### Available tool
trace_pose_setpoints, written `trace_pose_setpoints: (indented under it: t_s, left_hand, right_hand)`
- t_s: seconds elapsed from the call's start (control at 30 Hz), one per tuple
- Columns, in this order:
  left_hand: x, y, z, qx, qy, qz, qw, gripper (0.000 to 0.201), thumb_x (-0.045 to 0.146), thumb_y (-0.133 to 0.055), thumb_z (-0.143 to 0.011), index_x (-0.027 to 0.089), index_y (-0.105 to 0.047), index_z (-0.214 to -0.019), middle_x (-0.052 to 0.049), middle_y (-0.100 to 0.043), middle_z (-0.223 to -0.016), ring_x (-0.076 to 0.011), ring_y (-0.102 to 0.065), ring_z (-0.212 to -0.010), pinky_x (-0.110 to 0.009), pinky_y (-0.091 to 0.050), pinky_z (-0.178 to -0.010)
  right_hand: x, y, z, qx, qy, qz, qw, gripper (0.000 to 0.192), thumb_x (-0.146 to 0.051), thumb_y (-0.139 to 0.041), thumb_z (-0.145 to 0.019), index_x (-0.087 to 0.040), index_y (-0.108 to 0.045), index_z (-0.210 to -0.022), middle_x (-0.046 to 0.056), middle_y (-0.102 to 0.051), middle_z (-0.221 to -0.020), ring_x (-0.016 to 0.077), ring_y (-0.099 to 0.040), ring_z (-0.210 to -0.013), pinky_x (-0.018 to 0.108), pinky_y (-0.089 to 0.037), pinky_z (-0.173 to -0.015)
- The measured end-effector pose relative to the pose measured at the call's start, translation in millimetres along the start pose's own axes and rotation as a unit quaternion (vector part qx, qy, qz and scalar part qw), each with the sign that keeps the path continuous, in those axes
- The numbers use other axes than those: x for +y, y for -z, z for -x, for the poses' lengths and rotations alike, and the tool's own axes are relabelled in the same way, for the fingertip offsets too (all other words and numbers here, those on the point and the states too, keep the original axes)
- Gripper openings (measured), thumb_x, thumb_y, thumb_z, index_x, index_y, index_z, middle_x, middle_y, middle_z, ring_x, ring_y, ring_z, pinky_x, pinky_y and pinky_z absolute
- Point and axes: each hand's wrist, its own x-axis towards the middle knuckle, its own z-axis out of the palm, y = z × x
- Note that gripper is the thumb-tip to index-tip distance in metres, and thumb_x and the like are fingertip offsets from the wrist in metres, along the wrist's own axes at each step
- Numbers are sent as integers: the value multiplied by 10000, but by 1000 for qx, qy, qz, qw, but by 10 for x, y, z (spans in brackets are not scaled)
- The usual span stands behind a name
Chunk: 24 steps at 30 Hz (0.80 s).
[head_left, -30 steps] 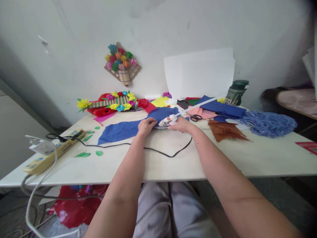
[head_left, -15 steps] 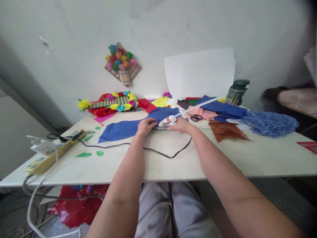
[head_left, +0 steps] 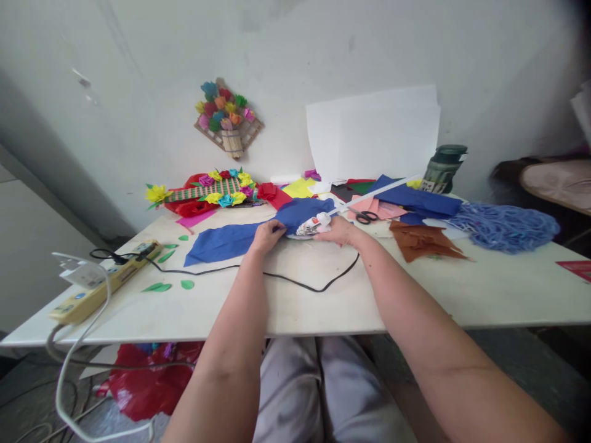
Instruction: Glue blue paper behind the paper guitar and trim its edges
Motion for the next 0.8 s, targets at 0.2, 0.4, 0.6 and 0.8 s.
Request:
trace_pose_setpoints:
  t_s: [0.2,0.4,0.6,0.8]
  left_hand:
    - [-21,-27,-12,15,10,26,1000,219,308,-569,-731,163,-684,-848,-25,-659,-744,-161,-554,-708,-262,-435,-689]
    - [-58,-59,-36,23,23,42,999,224,323,-584,-713,163,-686,-833,-12,-644,-715,-146,-533,-680,-248,-417,-653]
    - [-59,-70,-35,18,26,43,999,237,341,-577,-709,173,-689,-834,-9,-647,-711,-148,-535,-685,-249,-413,-653]
    - [-35,-49,-19,15,23,53,998,248,356,-579,-709,169,-684,-833,-13,-647,-715,-154,-537,-698,-256,-414,-662]
  right_hand:
    - [92,-58,-83,18,30,26,999,297,-397,-709,-641,-163,-665,-818,25,-613,-597,107,-475,-380,218,-375,-341]
    - [27,-100,-92,31,35,108,993,331,-434,-685,-671,-171,-673,-872,56,-653,-674,155,-565,-481,243,-429,-450]
    - [-36,-125,-90,12,23,119,993,318,-437,-670,-683,-159,-671,-838,66,-645,-674,131,-521,-396,254,-417,-417]
    - [-9,-32,-15,0,1,40,999,337,-370,-687,-674,-154,-655,-931,53,-638,-692,122,-503,-405,235,-403,-347]
